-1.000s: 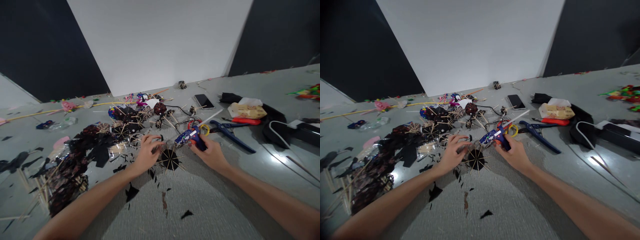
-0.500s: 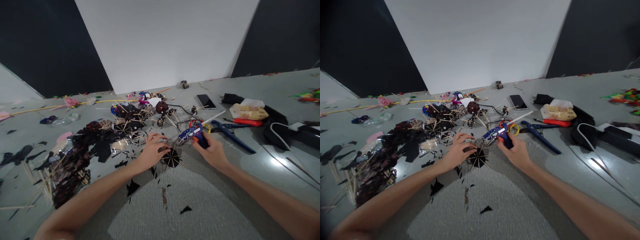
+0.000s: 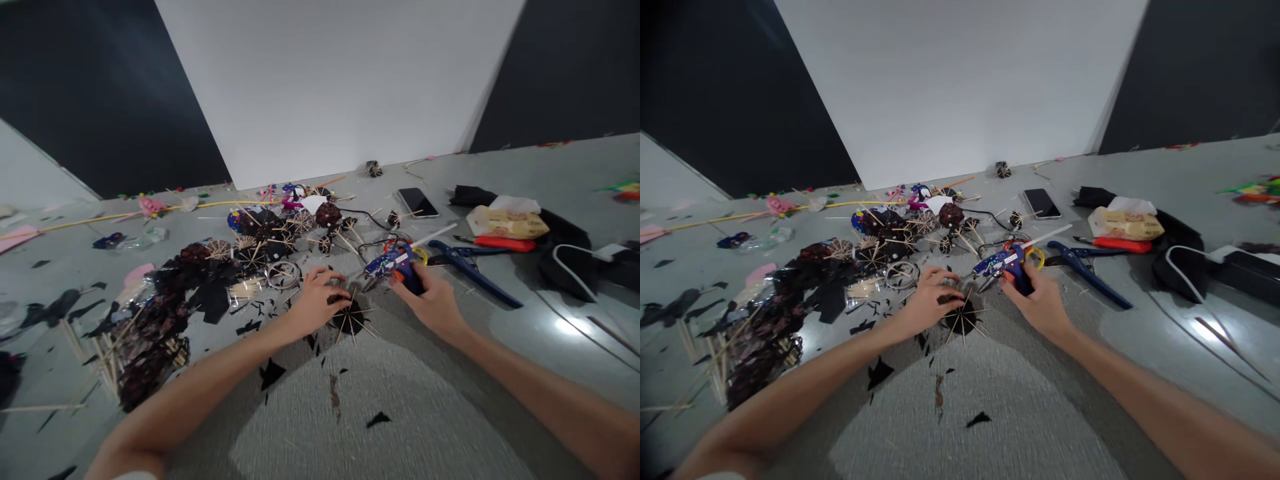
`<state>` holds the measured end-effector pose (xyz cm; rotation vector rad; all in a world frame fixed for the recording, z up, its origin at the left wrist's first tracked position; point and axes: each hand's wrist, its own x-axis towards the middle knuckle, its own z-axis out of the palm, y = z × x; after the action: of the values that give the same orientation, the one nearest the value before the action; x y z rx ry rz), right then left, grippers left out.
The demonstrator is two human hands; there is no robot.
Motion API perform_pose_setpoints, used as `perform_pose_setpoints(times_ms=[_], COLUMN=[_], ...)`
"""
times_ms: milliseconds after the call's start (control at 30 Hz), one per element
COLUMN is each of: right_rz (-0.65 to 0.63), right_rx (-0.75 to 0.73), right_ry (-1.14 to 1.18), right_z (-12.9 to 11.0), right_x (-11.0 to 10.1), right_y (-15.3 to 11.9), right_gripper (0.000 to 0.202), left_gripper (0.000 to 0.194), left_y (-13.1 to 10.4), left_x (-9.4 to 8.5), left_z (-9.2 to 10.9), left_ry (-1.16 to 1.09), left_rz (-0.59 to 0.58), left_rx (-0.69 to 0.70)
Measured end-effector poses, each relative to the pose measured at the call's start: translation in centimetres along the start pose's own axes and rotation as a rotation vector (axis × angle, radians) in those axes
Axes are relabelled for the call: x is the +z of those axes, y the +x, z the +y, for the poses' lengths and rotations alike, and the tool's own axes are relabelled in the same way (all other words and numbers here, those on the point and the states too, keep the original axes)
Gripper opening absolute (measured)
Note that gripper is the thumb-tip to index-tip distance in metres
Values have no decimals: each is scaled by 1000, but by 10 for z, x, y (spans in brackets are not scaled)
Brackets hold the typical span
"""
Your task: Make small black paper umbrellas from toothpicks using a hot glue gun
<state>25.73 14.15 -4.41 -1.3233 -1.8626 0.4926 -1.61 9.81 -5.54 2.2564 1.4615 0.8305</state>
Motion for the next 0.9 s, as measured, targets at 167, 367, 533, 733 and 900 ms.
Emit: perform_pose_setpoints(times_ms=[167, 367, 533, 733, 900], right_rz=[2, -4, -8, -9, -22], right_rx=[-19, -15, -3, 4, 4], right_ry=[-19, -15, -12, -25, -21], right_z=[2, -2, -2, 0, 0], right_x=[0, -1, -1, -1, -1], right_y=[0, 1, 1, 1, 1], right_gripper=[35, 35, 36, 35, 32], left_gripper=[13, 13, 14, 8, 7], left_y=[-1, 0, 2, 4, 5], left_x=[4, 6, 5, 7, 3], left_z=[1, 1, 3, -2, -3], left_ry=[-3, -29, -82, -151, -169], left_rz=[-9, 1, 8, 66, 121], left_rx=[14, 22, 10, 8, -5])
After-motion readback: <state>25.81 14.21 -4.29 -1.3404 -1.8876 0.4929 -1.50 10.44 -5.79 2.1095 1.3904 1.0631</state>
